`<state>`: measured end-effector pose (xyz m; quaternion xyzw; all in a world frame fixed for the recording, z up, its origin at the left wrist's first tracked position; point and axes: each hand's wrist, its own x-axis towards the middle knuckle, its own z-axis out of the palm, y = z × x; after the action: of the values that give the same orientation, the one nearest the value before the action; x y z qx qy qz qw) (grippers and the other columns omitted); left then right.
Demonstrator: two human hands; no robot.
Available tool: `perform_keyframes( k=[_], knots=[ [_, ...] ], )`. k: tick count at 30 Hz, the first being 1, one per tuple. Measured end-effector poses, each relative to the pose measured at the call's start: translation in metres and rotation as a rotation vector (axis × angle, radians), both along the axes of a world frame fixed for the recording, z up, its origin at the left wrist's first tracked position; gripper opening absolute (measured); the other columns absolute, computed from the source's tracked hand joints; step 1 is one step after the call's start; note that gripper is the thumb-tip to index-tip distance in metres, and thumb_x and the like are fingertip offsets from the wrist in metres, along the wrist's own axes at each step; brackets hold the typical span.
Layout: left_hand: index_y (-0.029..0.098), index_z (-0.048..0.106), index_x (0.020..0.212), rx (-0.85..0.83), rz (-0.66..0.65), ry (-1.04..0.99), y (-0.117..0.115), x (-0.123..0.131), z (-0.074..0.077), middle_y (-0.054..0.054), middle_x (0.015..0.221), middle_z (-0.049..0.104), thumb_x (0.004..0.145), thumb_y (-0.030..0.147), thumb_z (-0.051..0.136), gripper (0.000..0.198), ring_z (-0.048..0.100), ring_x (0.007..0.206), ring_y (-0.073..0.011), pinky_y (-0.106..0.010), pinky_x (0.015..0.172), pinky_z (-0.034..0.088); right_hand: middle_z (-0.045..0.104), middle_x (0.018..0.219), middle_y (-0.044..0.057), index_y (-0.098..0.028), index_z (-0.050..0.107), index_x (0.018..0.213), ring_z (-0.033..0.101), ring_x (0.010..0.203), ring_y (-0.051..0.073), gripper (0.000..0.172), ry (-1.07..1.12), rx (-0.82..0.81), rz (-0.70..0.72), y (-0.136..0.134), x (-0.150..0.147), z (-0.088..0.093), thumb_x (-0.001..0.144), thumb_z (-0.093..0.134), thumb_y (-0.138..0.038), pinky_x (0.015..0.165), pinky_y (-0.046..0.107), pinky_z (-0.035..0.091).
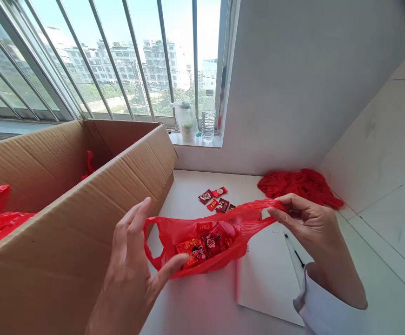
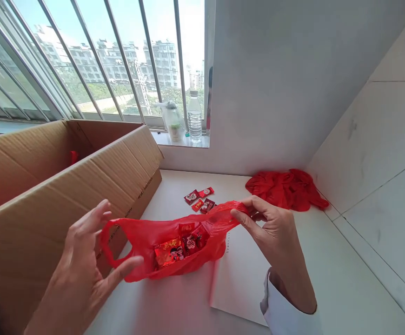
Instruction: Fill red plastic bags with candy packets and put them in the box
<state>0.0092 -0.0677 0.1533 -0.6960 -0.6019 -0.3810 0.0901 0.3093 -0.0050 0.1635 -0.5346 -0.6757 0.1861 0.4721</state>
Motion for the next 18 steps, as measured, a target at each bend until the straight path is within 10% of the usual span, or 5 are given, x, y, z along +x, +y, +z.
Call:
perform_keyframes(
  k=[5, 9, 13, 18],
  knots=[
    [0.024, 0.004, 0.149, -0.119, 0.046, -0.273, -0.047, 0.008, -0.066, -0.014, 0.152, 0.021, 0.083, 0.049, 0.059, 0.089, 0.032, 0.135, -0.0373, -0.06, 0.11, 0.029, 0.065, 0.075, 0.001, -0.022, 0.069, 0.084, 0.058, 0.065, 0.013, 0.029, 0.063, -0.065, -0.062, 0.0, 0.005, 0.003, 0.077, 0.067, -0.049, 0.063, 0.025, 0.048],
    [0.032, 0.012, 0.147, -0.384, 0.145, -0.723, -0.04, 0.01, -0.096, -0.01, 0.154, 0.02, 0.079, 0.056, 0.06, 0.087, 0.027, 0.136, -0.0407, -0.066, 0.107, 0.026, 0.066, 0.077, 0.003, -0.02, 0.068, 0.086, 0.059, 0.067, 0.016, 0.033, 0.054, -0.115, -0.077, 0.001, 0.006, 0.006, 0.076, 0.066, -0.052, 0.064, 0.028, 0.048],
    [0.028, 0.022, 0.144, -0.309, -0.081, -0.763, 0.005, 0.0, -0.081, -0.011, 0.149, 0.03, 0.068, 0.056, 0.071, 0.095, 0.021, 0.14, -0.036, -0.057, 0.112, 0.023, 0.066, 0.075, 0.001, -0.021, 0.066, 0.088, 0.059, 0.066, 0.014, 0.029, 0.039, -0.095, -0.032, 0.0, 0.003, 0.008, 0.076, 0.068, -0.047, 0.064, 0.026, 0.048],
    [0.021, 0.054, 0.108, -0.432, -0.436, -0.688, 0.056, 0.011, -0.041, -0.009, 0.116, 0.058, 0.088, 0.045, 0.054, 0.031, 0.052, 0.115, -0.0261, -0.04, 0.097, 0.044, 0.065, 0.072, 0.0, -0.023, 0.062, 0.101, 0.06, 0.064, 0.013, 0.029, 0.115, -0.103, 0.093, 0.001, -0.001, 0.006, 0.08, 0.067, -0.043, 0.06, 0.024, 0.049]
  ],
)
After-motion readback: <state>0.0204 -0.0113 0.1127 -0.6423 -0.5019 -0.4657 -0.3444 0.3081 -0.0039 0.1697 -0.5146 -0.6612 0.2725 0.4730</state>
